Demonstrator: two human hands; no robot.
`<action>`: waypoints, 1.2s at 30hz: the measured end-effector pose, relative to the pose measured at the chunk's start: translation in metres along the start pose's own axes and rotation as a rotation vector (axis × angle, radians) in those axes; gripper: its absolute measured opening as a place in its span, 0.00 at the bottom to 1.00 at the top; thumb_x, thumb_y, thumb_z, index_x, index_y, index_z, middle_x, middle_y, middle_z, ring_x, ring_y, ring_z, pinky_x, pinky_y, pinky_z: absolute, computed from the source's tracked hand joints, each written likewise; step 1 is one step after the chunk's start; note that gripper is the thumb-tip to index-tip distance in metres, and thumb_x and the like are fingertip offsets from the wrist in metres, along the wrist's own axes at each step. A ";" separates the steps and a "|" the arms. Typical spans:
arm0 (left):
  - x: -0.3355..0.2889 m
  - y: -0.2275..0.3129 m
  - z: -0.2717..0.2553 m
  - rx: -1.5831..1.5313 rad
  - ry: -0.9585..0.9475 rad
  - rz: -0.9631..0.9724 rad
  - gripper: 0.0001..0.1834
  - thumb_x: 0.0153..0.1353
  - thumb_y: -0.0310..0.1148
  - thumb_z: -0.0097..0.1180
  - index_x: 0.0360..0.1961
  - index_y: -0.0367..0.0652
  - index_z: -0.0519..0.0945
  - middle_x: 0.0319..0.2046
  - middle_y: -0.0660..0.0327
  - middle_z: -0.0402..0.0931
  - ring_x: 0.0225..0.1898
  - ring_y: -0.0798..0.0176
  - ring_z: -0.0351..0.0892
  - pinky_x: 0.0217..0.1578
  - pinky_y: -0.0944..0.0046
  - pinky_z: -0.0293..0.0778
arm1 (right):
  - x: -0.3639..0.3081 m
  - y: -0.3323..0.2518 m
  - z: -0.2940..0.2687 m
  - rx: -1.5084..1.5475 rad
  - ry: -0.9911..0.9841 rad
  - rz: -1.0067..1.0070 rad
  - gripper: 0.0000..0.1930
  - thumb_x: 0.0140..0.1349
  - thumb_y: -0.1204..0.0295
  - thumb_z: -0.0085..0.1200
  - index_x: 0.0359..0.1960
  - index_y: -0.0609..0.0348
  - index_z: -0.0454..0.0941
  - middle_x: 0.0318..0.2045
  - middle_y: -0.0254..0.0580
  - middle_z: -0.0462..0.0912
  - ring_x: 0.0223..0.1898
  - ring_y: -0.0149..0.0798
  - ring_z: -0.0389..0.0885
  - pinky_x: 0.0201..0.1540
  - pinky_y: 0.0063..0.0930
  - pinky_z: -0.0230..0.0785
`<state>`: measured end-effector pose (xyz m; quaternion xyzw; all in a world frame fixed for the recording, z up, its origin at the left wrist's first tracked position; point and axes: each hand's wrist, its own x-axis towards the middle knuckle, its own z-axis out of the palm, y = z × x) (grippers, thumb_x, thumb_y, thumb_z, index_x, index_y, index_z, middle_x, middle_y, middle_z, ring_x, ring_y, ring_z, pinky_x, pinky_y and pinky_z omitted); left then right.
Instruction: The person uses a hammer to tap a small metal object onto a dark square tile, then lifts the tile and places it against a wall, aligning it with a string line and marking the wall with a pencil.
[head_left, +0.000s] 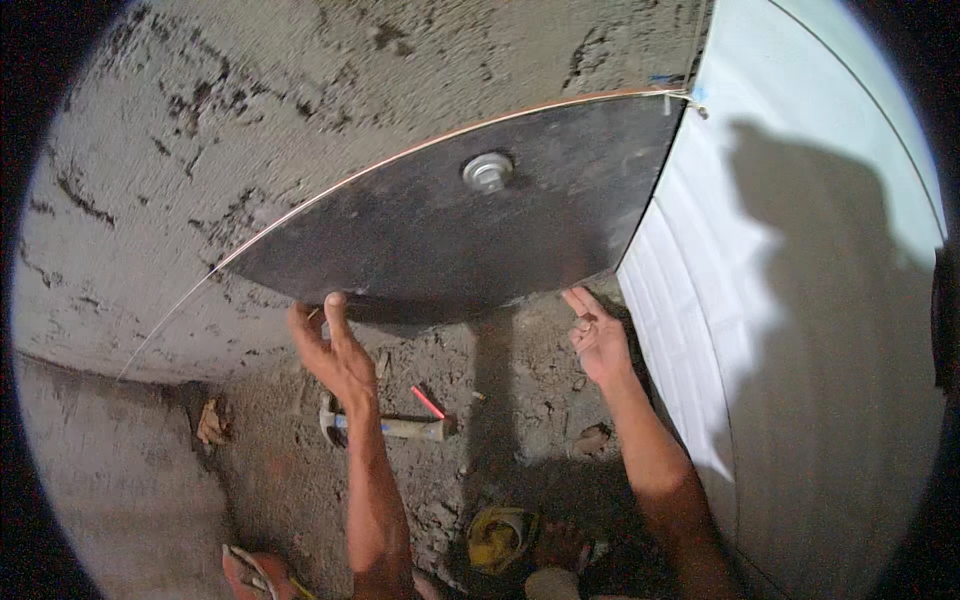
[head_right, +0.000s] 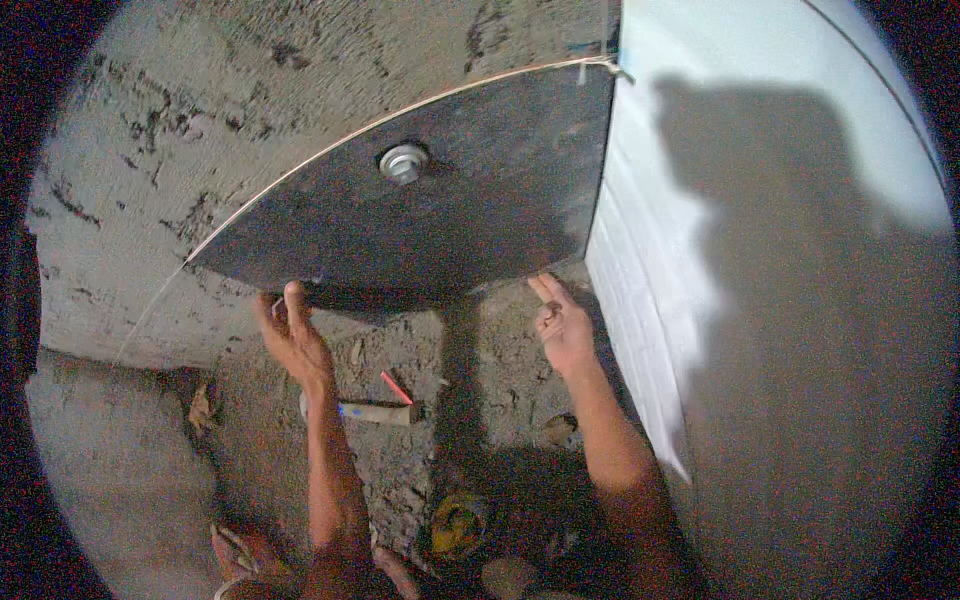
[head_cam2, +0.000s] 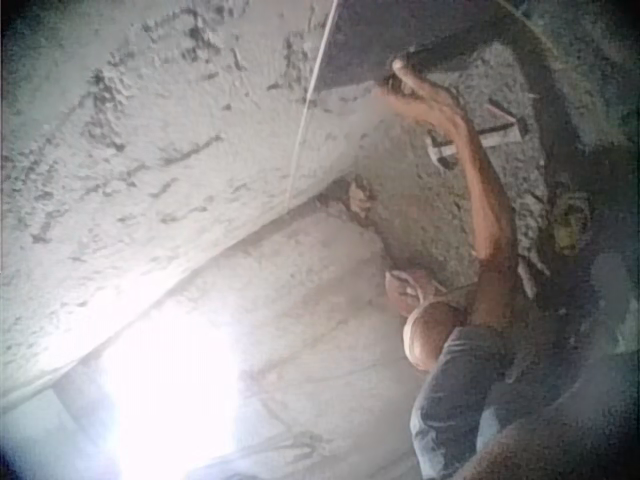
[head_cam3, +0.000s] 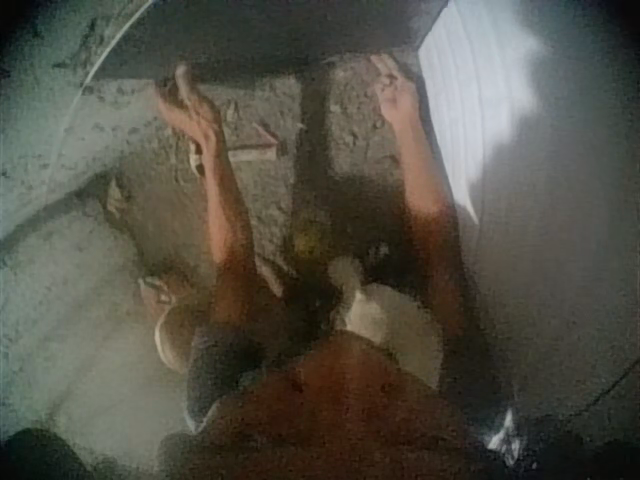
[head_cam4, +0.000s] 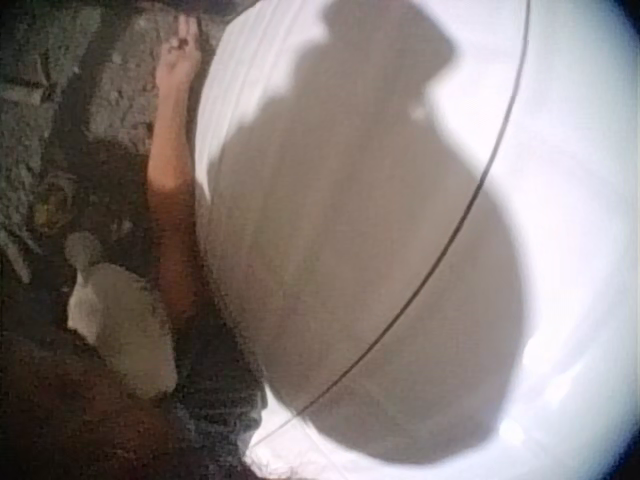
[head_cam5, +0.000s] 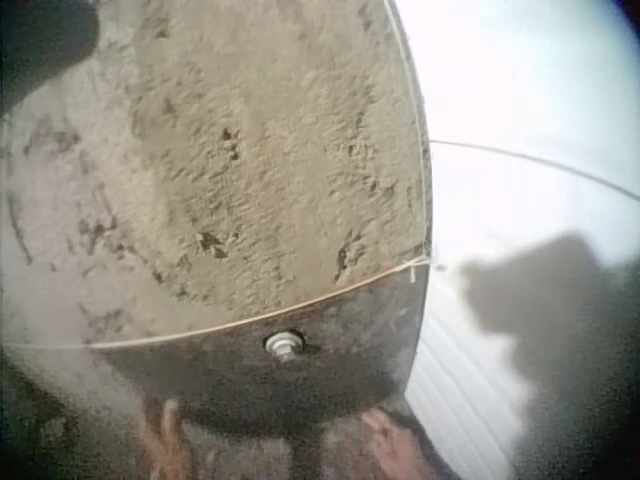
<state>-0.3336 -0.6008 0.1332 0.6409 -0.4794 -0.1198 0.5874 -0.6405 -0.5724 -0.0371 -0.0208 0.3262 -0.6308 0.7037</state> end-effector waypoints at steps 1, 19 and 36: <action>0.000 -0.005 0.000 0.006 0.014 -0.006 0.29 0.68 0.52 0.59 0.55 0.36 0.74 0.46 0.50 0.77 0.48 0.55 0.76 0.50 0.51 0.72 | 0.002 0.001 -0.003 0.000 0.003 0.003 0.28 0.70 0.78 0.31 0.74 0.66 0.55 0.71 0.46 0.65 0.28 0.21 0.68 0.36 0.17 0.66; 0.004 0.020 -0.004 -0.042 0.043 0.062 0.20 0.67 0.35 0.62 0.53 0.36 0.73 0.44 0.57 0.78 0.46 0.63 0.75 0.52 0.60 0.70 | 0.005 0.003 -0.005 0.016 -0.021 -0.003 0.29 0.71 0.74 0.35 0.74 0.63 0.54 0.74 0.47 0.60 0.32 0.22 0.70 0.36 0.15 0.67; 0.019 0.014 -0.017 0.030 0.021 0.105 0.24 0.64 0.37 0.65 0.53 0.33 0.72 0.45 0.54 0.75 0.44 0.60 0.77 0.44 0.57 0.75 | 0.006 0.004 -0.008 0.039 -0.017 -0.025 0.26 0.72 0.75 0.37 0.71 0.67 0.60 0.69 0.47 0.68 0.30 0.22 0.72 0.37 0.18 0.69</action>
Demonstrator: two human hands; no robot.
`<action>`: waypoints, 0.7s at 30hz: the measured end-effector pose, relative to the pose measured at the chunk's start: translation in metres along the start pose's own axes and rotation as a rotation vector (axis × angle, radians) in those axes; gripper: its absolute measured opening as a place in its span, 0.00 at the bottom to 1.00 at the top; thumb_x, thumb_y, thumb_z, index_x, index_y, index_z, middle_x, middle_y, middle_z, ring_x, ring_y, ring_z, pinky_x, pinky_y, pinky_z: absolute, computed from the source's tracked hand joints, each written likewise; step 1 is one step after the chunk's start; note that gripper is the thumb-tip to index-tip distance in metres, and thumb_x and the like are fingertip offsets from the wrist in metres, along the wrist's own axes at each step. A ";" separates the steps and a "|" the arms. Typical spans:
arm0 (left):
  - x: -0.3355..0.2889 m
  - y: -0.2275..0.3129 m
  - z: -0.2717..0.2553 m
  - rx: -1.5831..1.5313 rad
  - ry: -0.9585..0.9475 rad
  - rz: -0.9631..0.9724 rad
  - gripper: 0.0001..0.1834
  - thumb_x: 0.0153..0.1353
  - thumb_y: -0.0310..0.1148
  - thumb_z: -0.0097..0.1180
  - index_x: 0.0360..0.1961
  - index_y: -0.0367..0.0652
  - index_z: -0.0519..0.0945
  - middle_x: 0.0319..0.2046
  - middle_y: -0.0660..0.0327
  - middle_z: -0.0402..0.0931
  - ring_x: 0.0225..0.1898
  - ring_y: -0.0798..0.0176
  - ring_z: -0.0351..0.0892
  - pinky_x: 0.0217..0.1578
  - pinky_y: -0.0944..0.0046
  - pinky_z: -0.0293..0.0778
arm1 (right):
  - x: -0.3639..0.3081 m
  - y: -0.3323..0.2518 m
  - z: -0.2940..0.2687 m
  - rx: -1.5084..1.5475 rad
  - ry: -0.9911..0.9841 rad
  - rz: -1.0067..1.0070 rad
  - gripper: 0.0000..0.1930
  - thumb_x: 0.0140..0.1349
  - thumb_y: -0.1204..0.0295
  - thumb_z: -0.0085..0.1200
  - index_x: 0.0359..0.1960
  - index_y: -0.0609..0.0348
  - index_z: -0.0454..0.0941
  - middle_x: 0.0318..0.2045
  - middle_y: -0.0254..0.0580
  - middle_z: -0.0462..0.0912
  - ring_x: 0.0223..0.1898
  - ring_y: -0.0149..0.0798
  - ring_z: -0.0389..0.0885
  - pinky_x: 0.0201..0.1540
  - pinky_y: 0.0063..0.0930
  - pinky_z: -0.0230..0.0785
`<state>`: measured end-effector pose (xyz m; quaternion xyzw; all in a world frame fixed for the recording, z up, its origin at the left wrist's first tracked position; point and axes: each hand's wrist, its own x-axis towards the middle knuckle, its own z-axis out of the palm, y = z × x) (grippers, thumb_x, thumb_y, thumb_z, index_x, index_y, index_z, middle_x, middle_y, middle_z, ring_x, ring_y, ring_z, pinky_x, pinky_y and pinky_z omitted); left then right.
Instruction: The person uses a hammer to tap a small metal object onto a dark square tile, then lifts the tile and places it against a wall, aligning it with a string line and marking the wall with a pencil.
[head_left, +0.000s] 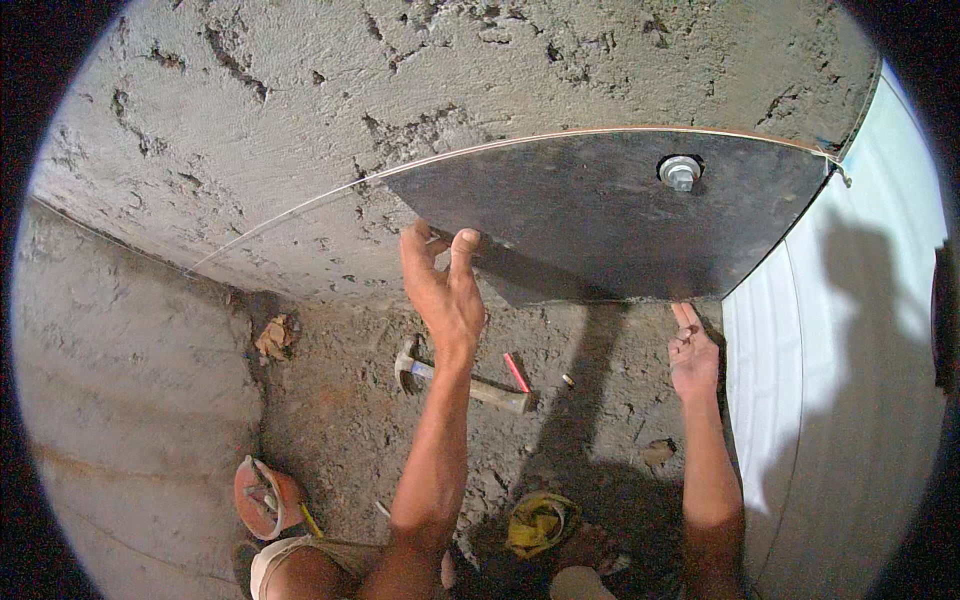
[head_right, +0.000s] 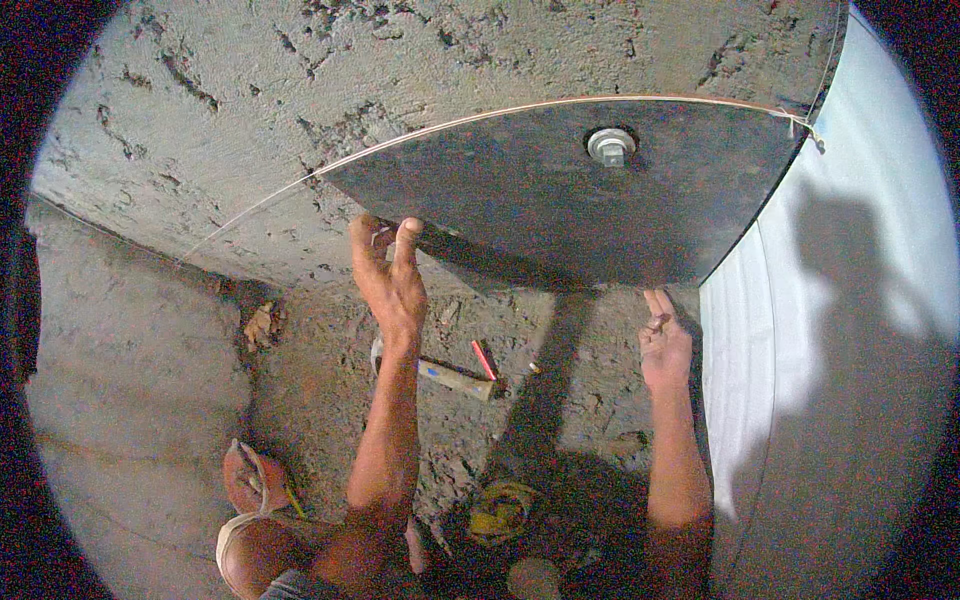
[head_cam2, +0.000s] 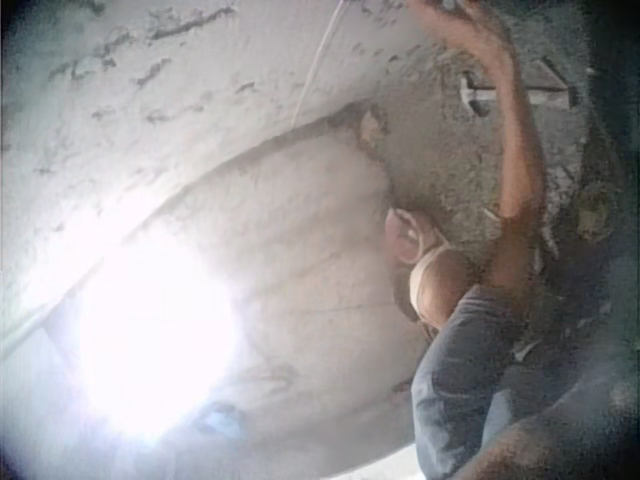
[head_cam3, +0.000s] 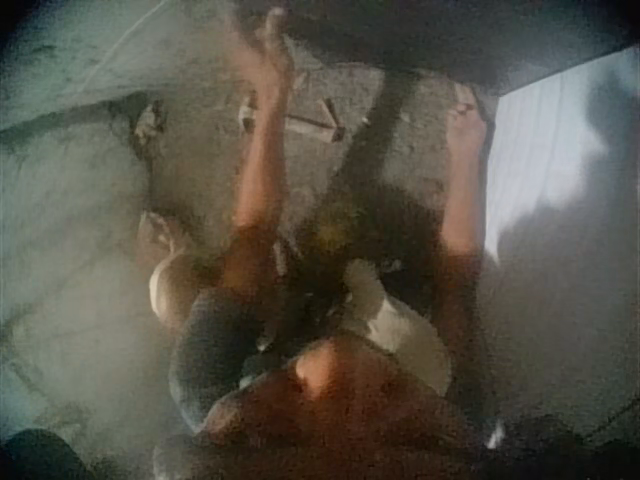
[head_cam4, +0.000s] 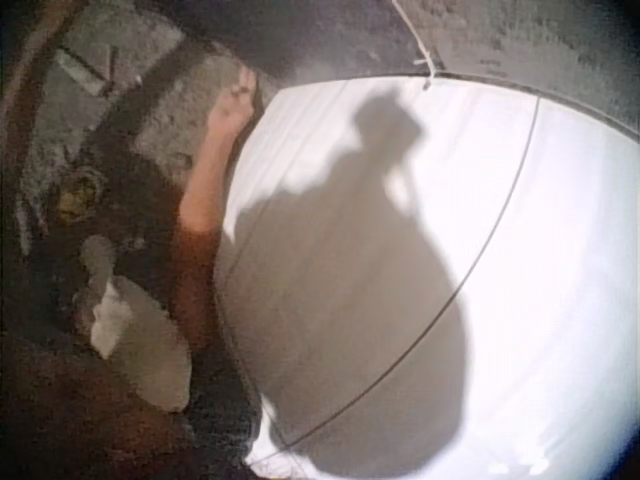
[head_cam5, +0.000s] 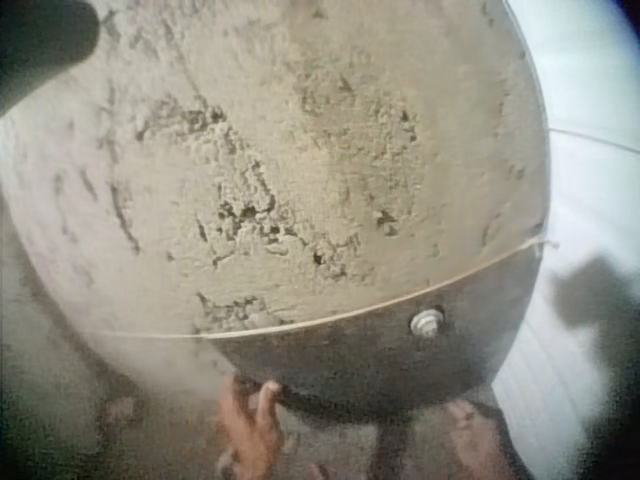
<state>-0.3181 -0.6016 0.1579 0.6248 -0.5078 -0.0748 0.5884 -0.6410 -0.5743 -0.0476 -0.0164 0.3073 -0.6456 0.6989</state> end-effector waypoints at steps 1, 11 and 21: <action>0.001 -0.004 0.001 -0.016 0.018 0.026 0.24 0.64 0.37 0.65 0.54 0.33 0.72 0.44 0.54 0.76 0.44 0.59 0.77 0.45 0.57 0.75 | 0.000 0.001 -0.001 -0.017 -0.001 -0.007 0.26 0.72 0.75 0.37 0.71 0.66 0.60 0.69 0.47 0.68 0.30 0.23 0.72 0.37 0.18 0.68; -0.001 0.001 0.003 -0.056 0.023 0.001 0.21 0.65 0.37 0.64 0.52 0.35 0.74 0.44 0.55 0.77 0.45 0.61 0.76 0.47 0.60 0.72 | 0.003 0.002 -0.007 -0.050 -0.026 -0.010 0.26 0.76 0.66 0.43 0.71 0.64 0.60 0.69 0.43 0.69 0.36 0.23 0.73 0.42 0.16 0.68; -0.001 -0.008 -0.002 -0.075 -0.019 -0.021 0.20 0.67 0.39 0.62 0.50 0.39 0.72 0.45 0.59 0.73 0.47 0.61 0.77 0.49 0.59 0.76 | -0.002 0.005 -0.001 -0.089 0.004 -0.026 0.25 0.76 0.64 0.45 0.70 0.61 0.62 0.67 0.40 0.70 0.48 0.29 0.76 0.52 0.23 0.68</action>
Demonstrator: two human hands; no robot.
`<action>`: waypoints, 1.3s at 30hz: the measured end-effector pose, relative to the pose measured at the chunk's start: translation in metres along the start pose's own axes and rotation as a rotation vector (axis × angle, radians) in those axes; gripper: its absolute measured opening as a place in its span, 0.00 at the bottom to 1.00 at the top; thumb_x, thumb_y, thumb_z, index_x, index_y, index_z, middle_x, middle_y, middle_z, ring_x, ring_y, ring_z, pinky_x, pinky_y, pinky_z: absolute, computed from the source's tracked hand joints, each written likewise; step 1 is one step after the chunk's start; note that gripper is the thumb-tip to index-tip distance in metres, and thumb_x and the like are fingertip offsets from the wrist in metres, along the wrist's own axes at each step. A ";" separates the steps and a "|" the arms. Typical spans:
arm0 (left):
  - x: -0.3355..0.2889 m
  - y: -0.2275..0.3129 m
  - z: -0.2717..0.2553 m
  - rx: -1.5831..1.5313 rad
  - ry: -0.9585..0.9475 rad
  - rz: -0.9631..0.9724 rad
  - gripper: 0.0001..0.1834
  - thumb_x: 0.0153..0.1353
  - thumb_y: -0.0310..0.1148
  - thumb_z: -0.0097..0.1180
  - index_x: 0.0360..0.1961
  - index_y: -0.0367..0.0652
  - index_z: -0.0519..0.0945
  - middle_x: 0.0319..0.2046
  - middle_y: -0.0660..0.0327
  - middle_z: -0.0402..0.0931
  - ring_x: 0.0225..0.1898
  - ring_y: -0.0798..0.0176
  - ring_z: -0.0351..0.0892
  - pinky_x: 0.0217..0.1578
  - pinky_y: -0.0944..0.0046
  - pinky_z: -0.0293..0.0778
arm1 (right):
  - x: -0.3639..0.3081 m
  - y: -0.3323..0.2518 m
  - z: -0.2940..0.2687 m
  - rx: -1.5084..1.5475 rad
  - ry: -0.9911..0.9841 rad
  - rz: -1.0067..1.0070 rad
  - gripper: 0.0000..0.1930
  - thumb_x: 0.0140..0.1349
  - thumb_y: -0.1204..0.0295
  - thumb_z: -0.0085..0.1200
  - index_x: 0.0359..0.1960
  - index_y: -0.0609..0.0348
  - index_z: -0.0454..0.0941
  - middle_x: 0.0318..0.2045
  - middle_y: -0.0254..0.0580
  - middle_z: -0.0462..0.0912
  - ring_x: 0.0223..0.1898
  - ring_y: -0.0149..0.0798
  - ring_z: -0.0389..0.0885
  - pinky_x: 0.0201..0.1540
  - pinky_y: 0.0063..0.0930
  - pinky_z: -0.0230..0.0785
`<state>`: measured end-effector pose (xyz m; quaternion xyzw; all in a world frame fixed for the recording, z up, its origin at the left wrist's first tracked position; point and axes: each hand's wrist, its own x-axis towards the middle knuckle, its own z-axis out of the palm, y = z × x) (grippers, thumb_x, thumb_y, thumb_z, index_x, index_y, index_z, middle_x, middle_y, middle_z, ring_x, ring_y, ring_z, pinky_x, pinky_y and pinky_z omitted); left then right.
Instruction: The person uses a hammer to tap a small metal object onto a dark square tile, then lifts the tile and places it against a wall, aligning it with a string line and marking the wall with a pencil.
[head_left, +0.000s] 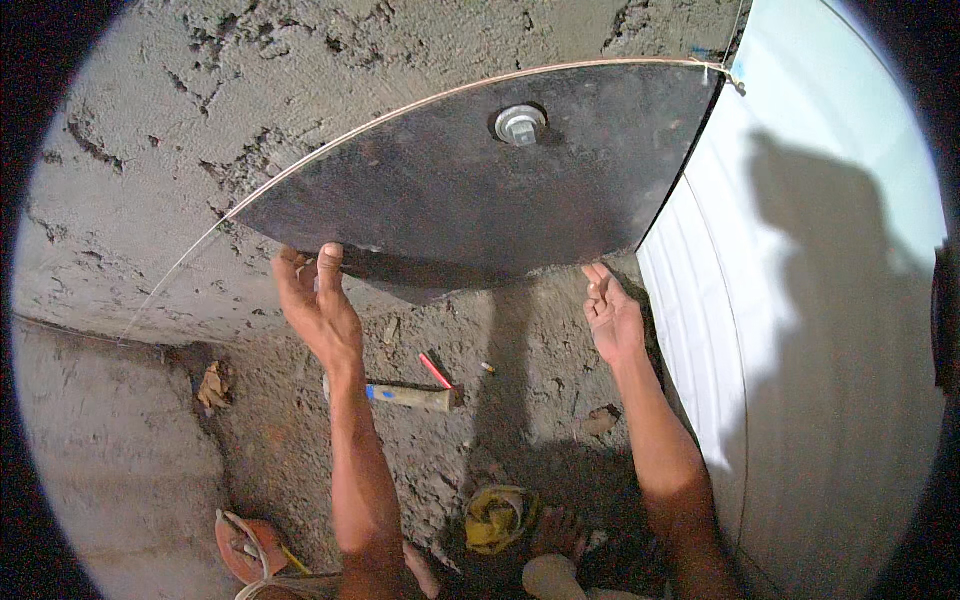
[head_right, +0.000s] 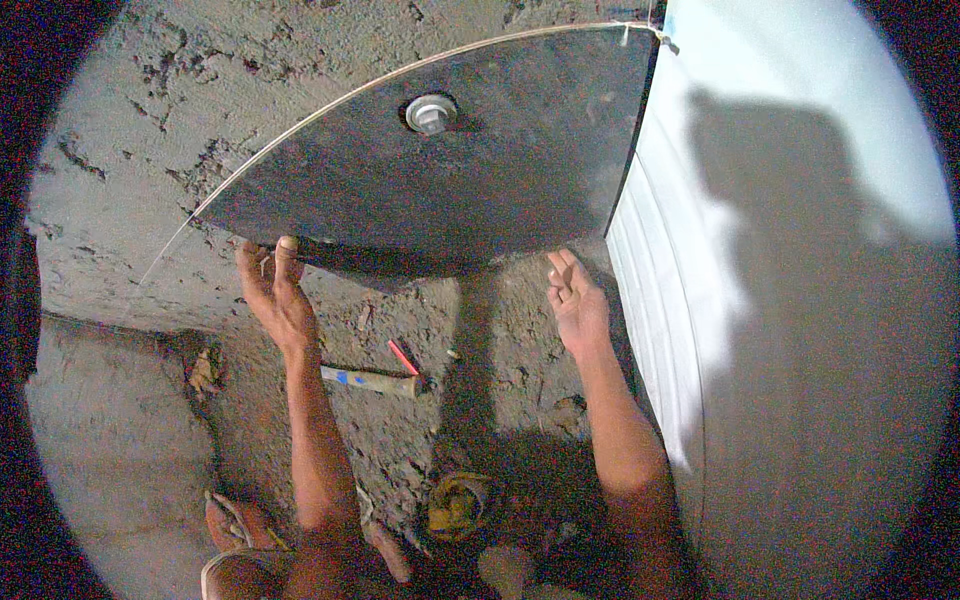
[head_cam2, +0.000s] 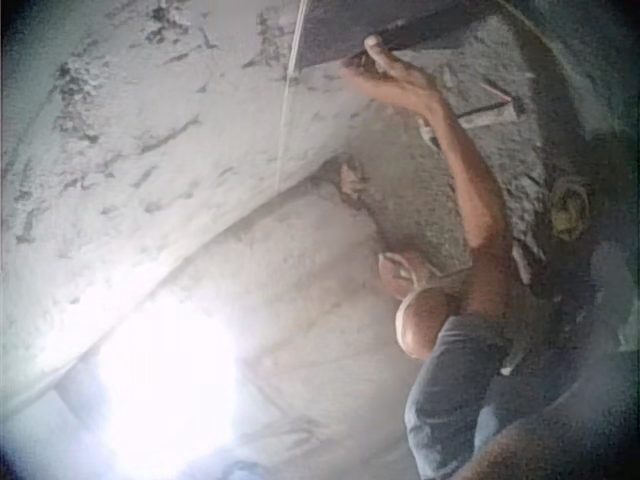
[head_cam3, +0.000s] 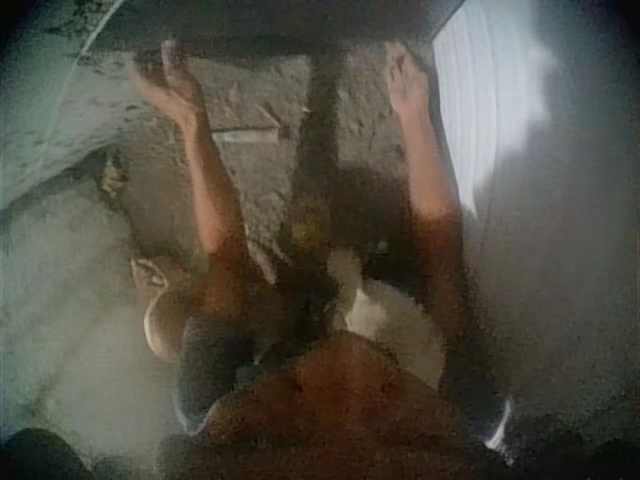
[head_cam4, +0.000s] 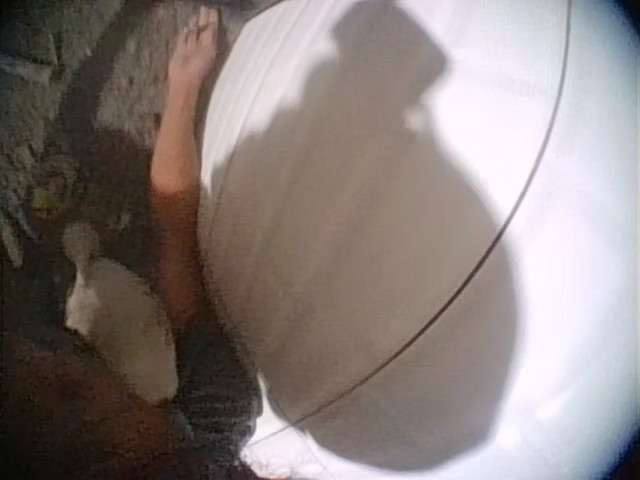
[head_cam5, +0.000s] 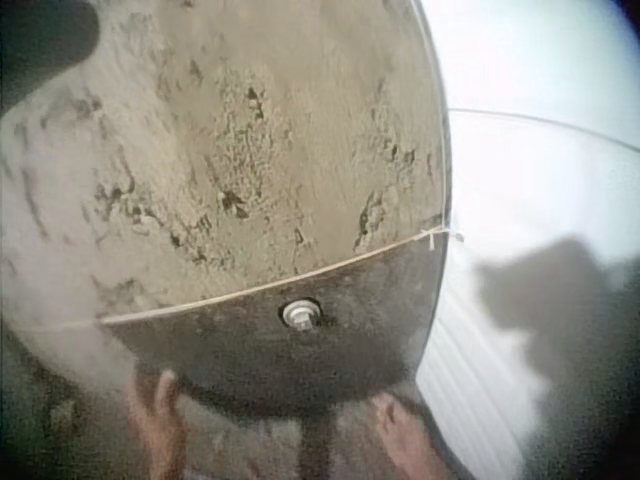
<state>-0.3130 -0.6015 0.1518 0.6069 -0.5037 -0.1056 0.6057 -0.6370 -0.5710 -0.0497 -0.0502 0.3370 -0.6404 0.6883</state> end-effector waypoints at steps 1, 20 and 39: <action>0.000 -0.002 -0.002 0.003 -0.017 -0.003 0.19 0.67 0.40 0.62 0.50 0.40 0.71 0.46 0.60 0.72 0.48 0.60 0.77 0.49 0.58 0.78 | -0.001 0.002 0.001 0.000 0.007 -0.001 0.25 0.76 0.64 0.46 0.70 0.61 0.62 0.67 0.41 0.70 0.51 0.30 0.76 0.53 0.24 0.67; -0.003 0.006 0.007 -0.093 -0.009 0.027 0.16 0.67 0.37 0.62 0.41 0.39 0.69 0.40 0.61 0.71 0.45 0.63 0.73 0.49 0.64 0.69 | 0.002 0.002 -0.002 0.038 0.021 -0.014 0.25 0.75 0.64 0.48 0.70 0.59 0.63 0.66 0.39 0.73 0.49 0.28 0.78 0.49 0.22 0.69; -0.004 0.011 0.009 -0.218 -0.006 -0.067 0.19 0.67 0.35 0.62 0.53 0.38 0.72 0.46 0.59 0.74 0.48 0.63 0.76 0.52 0.62 0.73 | 0.004 0.005 -0.008 0.033 -0.044 0.006 0.29 0.74 0.59 0.49 0.72 0.55 0.61 0.69 0.36 0.69 0.54 0.34 0.76 0.54 0.30 0.68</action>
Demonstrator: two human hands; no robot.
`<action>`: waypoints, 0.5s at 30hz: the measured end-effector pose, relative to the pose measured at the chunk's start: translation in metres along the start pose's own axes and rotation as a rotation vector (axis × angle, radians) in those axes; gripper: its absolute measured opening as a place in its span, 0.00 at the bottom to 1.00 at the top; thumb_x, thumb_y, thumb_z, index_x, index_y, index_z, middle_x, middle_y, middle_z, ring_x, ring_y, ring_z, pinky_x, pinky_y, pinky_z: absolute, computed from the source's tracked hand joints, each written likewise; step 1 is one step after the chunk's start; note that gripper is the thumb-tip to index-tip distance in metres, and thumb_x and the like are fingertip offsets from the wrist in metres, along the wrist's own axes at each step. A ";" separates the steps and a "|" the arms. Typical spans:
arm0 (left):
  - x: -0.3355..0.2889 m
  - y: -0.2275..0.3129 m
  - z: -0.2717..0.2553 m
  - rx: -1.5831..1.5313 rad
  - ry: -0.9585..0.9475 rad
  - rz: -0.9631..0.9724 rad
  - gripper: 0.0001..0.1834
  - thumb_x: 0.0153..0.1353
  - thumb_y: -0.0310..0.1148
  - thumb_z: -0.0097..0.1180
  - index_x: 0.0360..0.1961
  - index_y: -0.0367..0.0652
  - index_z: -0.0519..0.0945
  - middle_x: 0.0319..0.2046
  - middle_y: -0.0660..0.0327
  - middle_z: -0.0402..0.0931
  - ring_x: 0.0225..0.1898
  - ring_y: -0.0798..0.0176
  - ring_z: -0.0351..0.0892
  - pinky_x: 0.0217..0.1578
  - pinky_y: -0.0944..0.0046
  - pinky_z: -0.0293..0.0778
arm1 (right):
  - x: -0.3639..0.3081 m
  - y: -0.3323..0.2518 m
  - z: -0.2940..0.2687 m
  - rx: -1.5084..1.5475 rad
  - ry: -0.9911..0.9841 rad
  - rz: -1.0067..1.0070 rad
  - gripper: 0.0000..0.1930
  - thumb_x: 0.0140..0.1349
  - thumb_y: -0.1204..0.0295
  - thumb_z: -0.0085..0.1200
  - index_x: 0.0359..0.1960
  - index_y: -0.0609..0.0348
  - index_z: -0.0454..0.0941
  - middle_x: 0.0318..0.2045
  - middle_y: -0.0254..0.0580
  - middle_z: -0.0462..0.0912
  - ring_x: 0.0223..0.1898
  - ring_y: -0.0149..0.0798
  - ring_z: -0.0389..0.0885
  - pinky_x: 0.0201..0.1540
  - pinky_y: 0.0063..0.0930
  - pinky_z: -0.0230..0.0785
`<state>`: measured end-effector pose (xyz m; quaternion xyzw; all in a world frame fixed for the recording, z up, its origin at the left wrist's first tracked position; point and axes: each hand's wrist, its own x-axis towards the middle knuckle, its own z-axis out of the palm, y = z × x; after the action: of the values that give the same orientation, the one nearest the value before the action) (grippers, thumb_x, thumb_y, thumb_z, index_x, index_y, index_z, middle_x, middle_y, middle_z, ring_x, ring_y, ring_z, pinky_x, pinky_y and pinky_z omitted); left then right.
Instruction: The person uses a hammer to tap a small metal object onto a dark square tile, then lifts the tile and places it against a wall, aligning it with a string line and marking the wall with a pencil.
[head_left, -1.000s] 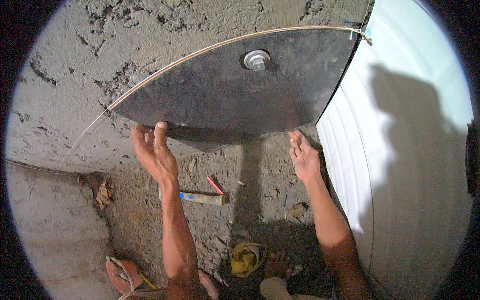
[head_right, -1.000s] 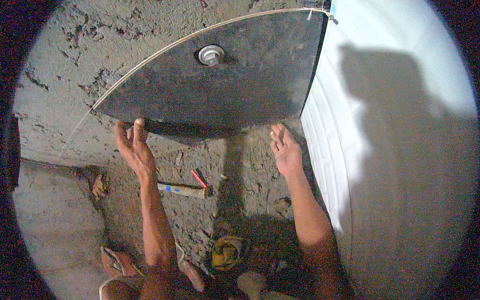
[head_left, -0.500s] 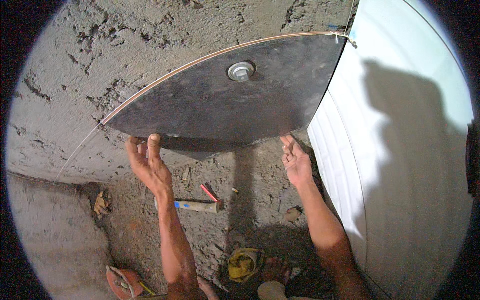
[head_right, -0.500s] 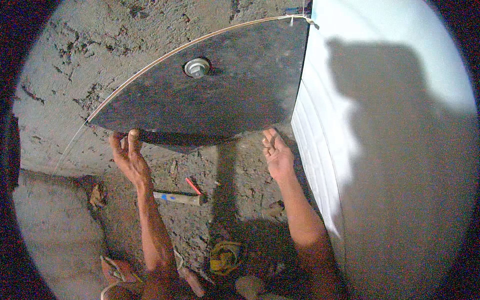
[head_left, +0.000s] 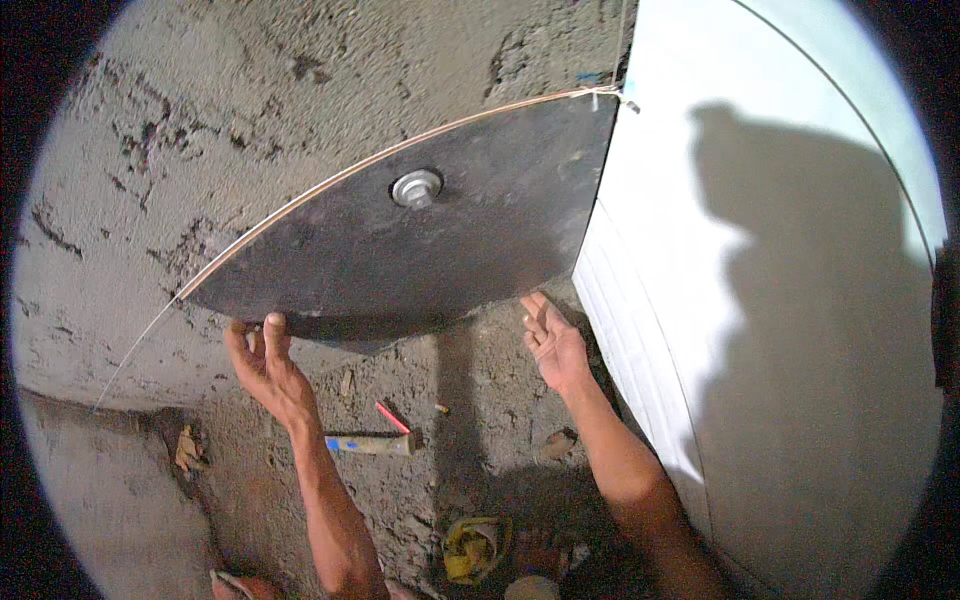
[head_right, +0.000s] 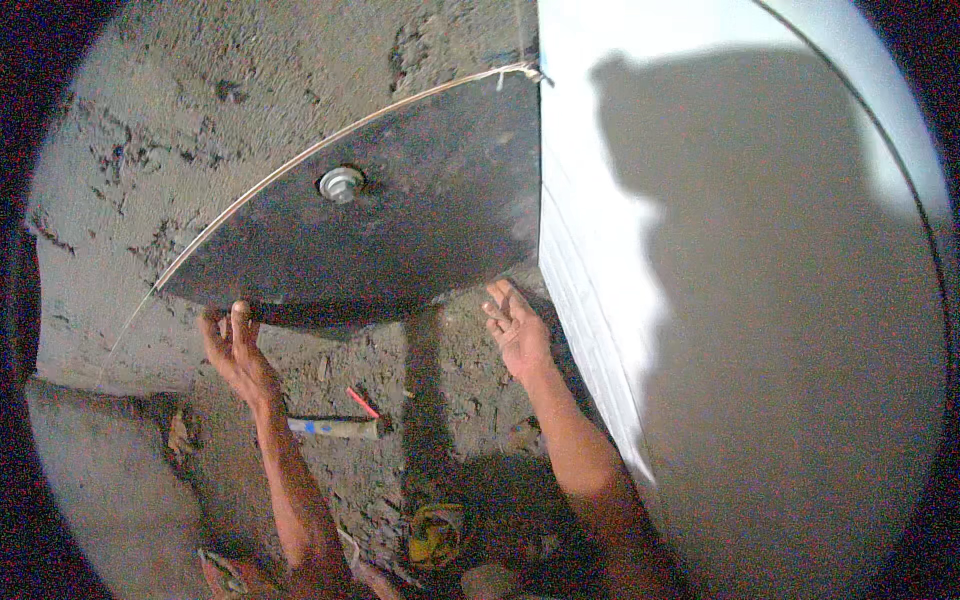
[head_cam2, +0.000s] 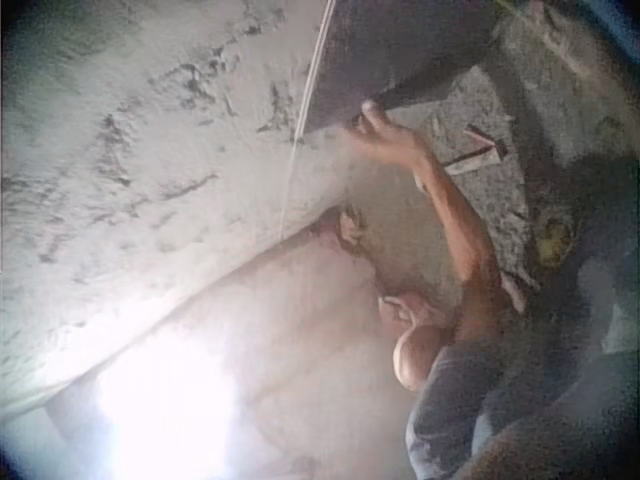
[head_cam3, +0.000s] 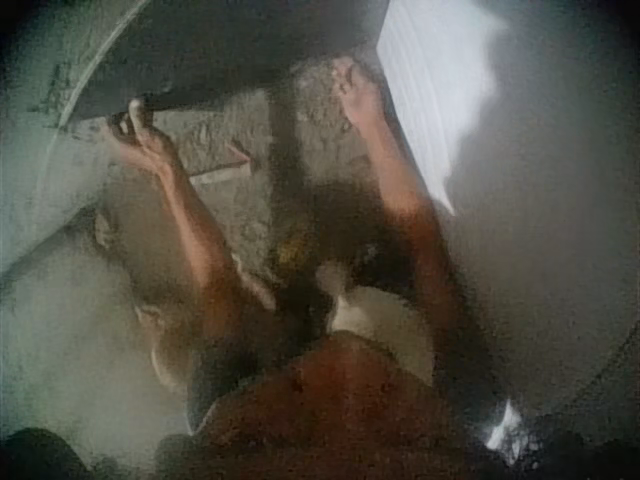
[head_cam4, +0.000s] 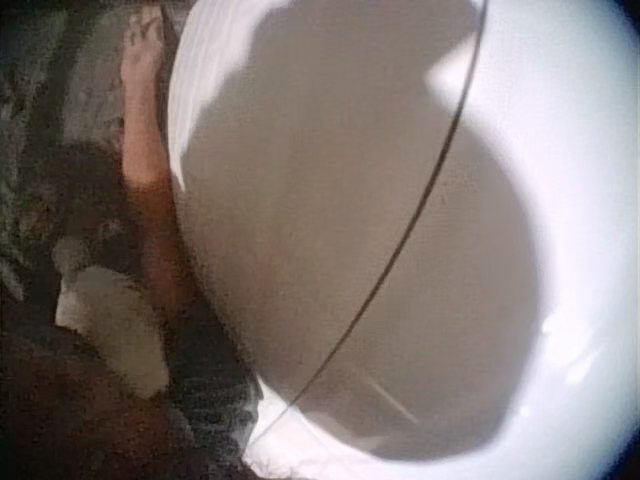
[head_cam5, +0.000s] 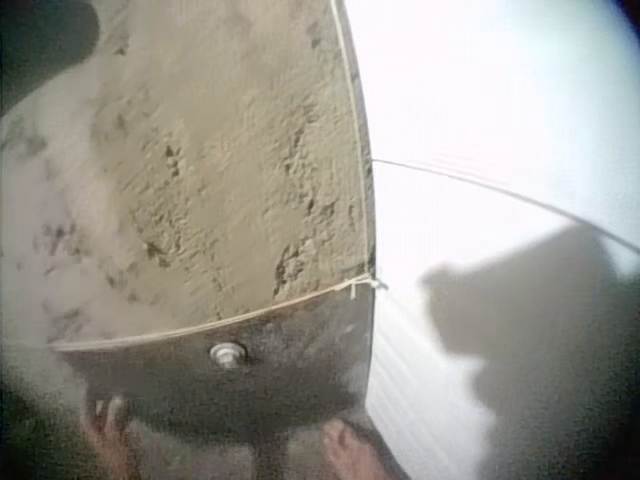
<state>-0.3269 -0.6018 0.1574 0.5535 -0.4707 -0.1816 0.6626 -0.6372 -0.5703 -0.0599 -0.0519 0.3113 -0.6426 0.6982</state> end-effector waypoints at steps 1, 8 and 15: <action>0.001 -0.005 -0.003 0.002 -0.017 0.009 0.19 0.67 0.35 0.62 0.54 0.38 0.72 0.45 0.60 0.74 0.48 0.63 0.76 0.52 0.62 0.73 | 0.000 0.000 0.000 0.000 -0.005 -0.004 0.29 0.74 0.59 0.49 0.72 0.55 0.61 0.69 0.36 0.69 0.54 0.34 0.76 0.55 0.30 0.67; 0.000 -0.005 -0.001 0.006 -0.003 0.015 0.20 0.67 0.37 0.62 0.55 0.38 0.73 0.46 0.61 0.75 0.46 0.65 0.76 0.50 0.63 0.74 | -0.003 -0.003 0.000 -0.032 0.002 -0.002 0.31 0.74 0.58 0.48 0.74 0.55 0.58 0.70 0.38 0.67 0.62 0.37 0.74 0.62 0.35 0.62; 0.000 0.002 0.002 0.058 0.020 0.089 0.16 0.68 0.33 0.60 0.53 0.37 0.76 0.44 0.61 0.77 0.47 0.67 0.75 0.53 0.61 0.70 | -0.009 -0.008 0.011 -0.007 0.028 0.018 0.30 0.75 0.59 0.48 0.73 0.57 0.58 0.70 0.39 0.66 0.68 0.37 0.66 0.66 0.33 0.58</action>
<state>-0.3296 -0.6021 0.1590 0.5528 -0.4933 -0.1328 0.6584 -0.6382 -0.5673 -0.0442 -0.0424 0.3237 -0.6357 0.6995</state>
